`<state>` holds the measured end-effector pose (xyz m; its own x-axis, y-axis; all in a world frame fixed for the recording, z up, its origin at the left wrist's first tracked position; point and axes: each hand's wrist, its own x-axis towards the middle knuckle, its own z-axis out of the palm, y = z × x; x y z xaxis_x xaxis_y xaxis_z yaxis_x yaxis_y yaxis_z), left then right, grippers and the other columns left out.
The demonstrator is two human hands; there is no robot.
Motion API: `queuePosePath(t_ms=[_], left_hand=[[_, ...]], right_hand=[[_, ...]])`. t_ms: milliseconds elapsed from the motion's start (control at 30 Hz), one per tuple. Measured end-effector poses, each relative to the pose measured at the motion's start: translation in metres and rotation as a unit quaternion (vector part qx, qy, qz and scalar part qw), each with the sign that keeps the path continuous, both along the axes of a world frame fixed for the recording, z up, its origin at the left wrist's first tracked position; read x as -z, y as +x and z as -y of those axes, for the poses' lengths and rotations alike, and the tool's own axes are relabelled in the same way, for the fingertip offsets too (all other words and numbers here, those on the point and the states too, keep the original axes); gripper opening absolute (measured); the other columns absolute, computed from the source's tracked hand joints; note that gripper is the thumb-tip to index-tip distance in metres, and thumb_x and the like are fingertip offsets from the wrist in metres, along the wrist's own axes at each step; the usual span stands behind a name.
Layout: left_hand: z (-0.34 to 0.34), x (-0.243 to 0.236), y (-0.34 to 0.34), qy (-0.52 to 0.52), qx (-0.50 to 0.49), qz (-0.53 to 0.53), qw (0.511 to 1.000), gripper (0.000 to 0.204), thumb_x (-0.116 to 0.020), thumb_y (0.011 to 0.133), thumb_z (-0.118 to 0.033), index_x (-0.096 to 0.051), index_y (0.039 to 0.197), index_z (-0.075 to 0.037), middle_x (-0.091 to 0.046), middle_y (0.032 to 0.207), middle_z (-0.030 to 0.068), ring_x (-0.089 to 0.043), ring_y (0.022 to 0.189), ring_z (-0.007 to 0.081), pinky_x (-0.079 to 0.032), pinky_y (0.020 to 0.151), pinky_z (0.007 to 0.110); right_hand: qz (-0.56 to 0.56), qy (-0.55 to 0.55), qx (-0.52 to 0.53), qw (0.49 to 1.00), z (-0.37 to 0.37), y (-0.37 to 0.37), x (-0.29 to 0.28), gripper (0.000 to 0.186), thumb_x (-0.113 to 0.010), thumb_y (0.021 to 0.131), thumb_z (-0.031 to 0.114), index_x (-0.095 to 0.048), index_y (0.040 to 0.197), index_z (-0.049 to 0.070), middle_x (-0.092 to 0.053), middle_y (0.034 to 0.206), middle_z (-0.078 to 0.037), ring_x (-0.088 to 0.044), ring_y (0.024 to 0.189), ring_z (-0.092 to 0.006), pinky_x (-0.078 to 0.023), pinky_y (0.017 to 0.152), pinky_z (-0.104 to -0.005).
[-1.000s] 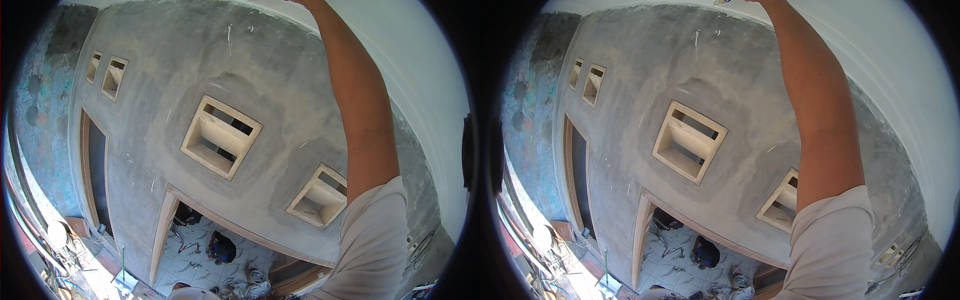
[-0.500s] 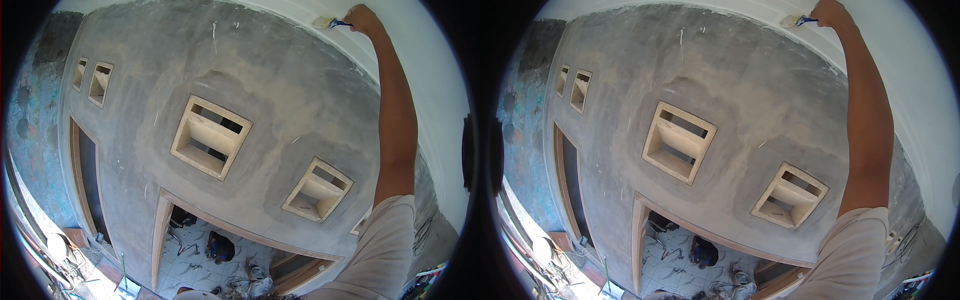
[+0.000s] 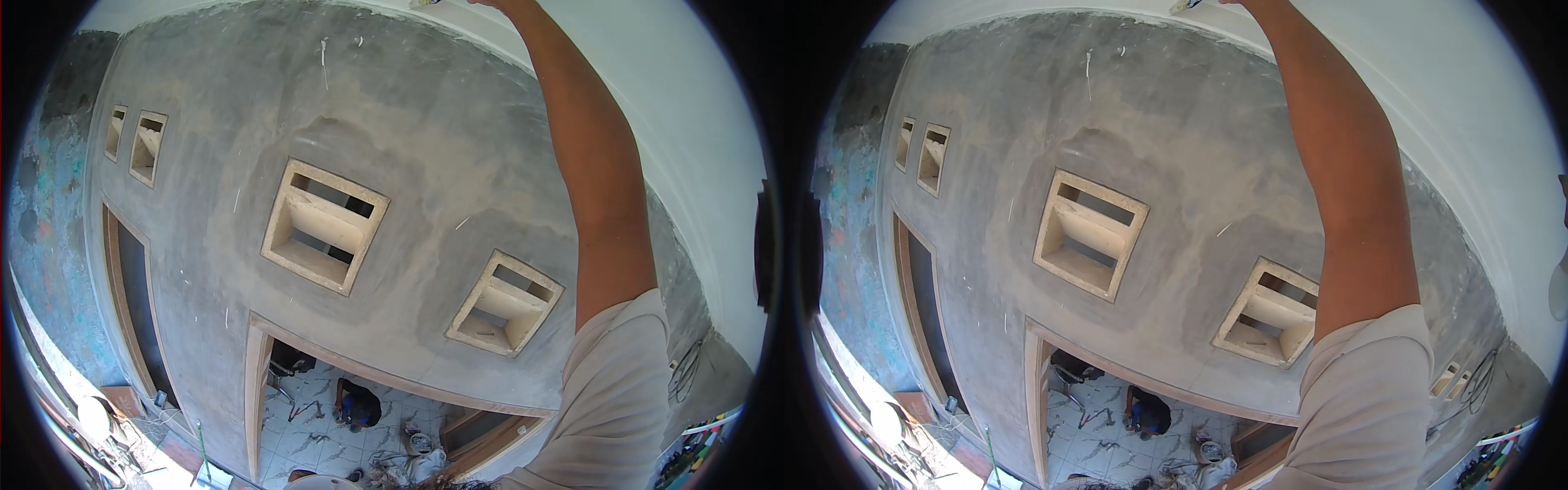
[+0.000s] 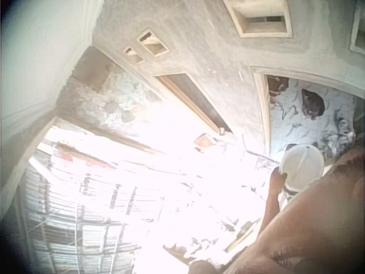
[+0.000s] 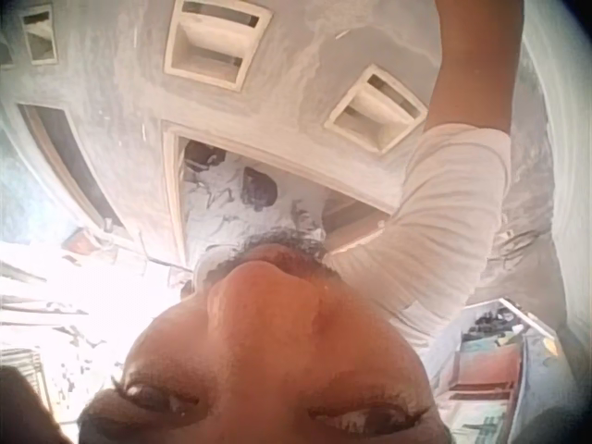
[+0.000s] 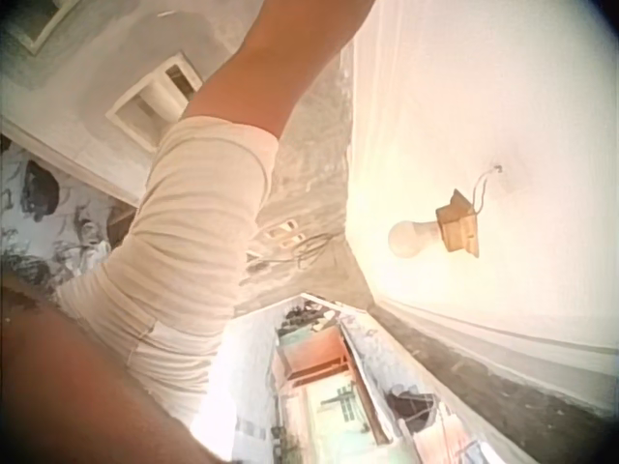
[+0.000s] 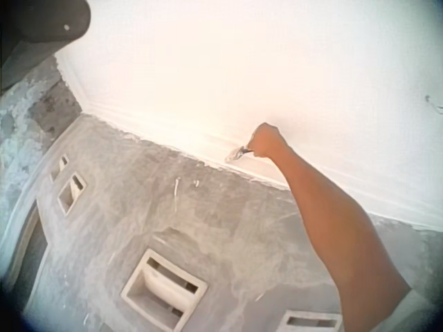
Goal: The person is painting the trim of a ceiling with a paintbrush. They dip the brush into a bucket of white paint and apply it along the top edge of the concrete wall.
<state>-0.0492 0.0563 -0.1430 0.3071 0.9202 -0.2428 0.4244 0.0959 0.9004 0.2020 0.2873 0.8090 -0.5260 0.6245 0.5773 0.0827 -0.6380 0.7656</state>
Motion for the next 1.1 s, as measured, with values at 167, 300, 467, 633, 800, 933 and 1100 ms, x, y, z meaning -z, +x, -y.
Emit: queuePosePath(t_ms=[167,300,467,633,800,933,1100], left_hand=[[0.004,-0.022,-0.006,-0.022,-0.036,0.025,0.999,0.042,-0.061,0.083,-0.019,-0.060,0.119,0.003,-0.066,0.108,0.0290,-0.060,0.104,0.0465,-0.047,0.092,0.050],[0.003,-0.015,-0.008,-0.022,-0.033,0.026,0.999,0.041,-0.061,0.083,-0.019,-0.060,0.118,0.003,-0.066,0.106,0.0285,-0.061,0.103,0.0465,-0.048,0.091,0.050],[0.002,-0.001,-0.004,-0.007,-0.012,0.025,1.000,0.044,-0.061,0.084,-0.020,-0.059,0.122,0.003,-0.063,0.114,0.0291,-0.058,0.109,0.0458,-0.046,0.096,0.050],[0.004,-0.005,-0.002,-0.026,-0.021,0.073,0.997,0.048,-0.061,0.085,-0.021,-0.057,0.127,0.003,-0.061,0.121,0.0292,-0.056,0.116,0.0442,-0.043,0.101,0.049],[0.010,0.007,-0.003,-0.024,-0.057,0.032,0.998,0.053,-0.061,0.085,-0.022,-0.053,0.131,0.003,-0.059,0.125,0.0312,-0.055,0.119,0.0453,-0.043,0.102,0.049],[0.009,-0.007,-0.005,-0.038,-0.047,-0.008,0.998,0.055,-0.061,0.085,-0.024,-0.053,0.132,0.004,-0.057,0.127,0.0331,-0.052,0.120,0.0484,-0.042,0.103,0.050],[0.008,0.010,-0.005,-0.008,-0.021,-0.005,1.000,0.053,-0.061,0.086,-0.026,-0.055,0.130,0.004,-0.056,0.127,0.0329,-0.052,0.120,0.0489,-0.042,0.102,0.051]], right_hand=[[-0.109,0.019,0.107,0.988,0.058,0.039,0.002,0.018,-0.068,0.083,0.026,-0.077,0.090,0.012,-0.074,0.094,-0.012,-0.070,0.090,-0.0329,-0.057,0.079,-0.0451],[-0.167,0.012,0.050,0.985,0.158,0.071,0.011,0.018,-0.074,0.081,0.014,-0.072,0.091,-0.001,-0.071,0.086,-0.014,-0.070,0.080,-0.0272,-0.054,0.068,-0.0393],[-0.262,0.058,-0.169,0.948,0.151,0.023,0.073,0.020,-0.063,0.087,0.006,-0.073,0.105,0.006,-0.072,0.105,-0.011,-0.069,0.099,-0.0288,-0.055,0.084,-0.0398],[-0.092,-0.050,-0.205,0.973,0.059,-0.046,0.103,0.030,-0.055,0.093,0.010,-0.066,0.121,0.011,-0.070,0.103,-0.017,-0.068,0.099,-0.0328,-0.055,0.086,-0.0453],[0.013,-0.061,-0.222,0.973,-0.038,-0.054,0.078,0.033,-0.053,0.091,0.007,-0.067,0.120,0.015,-0.069,0.104,-0.015,-0.068,0.099,-0.0330,-0.056,0.084,-0.0444],[-0.012,-0.060,-0.235,0.970,-0.075,-0.063,0.069,0.032,-0.054,0.090,0.007,-0.069,0.117,0.015,-0.070,0.105,-0.013,-0.068,0.101,-0.0317,-0.057,0.085,-0.0438],[-0.078,-0.032,-0.189,0.978,-0.063,-0.043,0.062,0.024,-0.056,0.088,0.007,-0.074,0.104,0.013,-0.072,0.110,-0.013,-0.068,0.105,-0.0308,-0.057,0.086,-0.0440]])
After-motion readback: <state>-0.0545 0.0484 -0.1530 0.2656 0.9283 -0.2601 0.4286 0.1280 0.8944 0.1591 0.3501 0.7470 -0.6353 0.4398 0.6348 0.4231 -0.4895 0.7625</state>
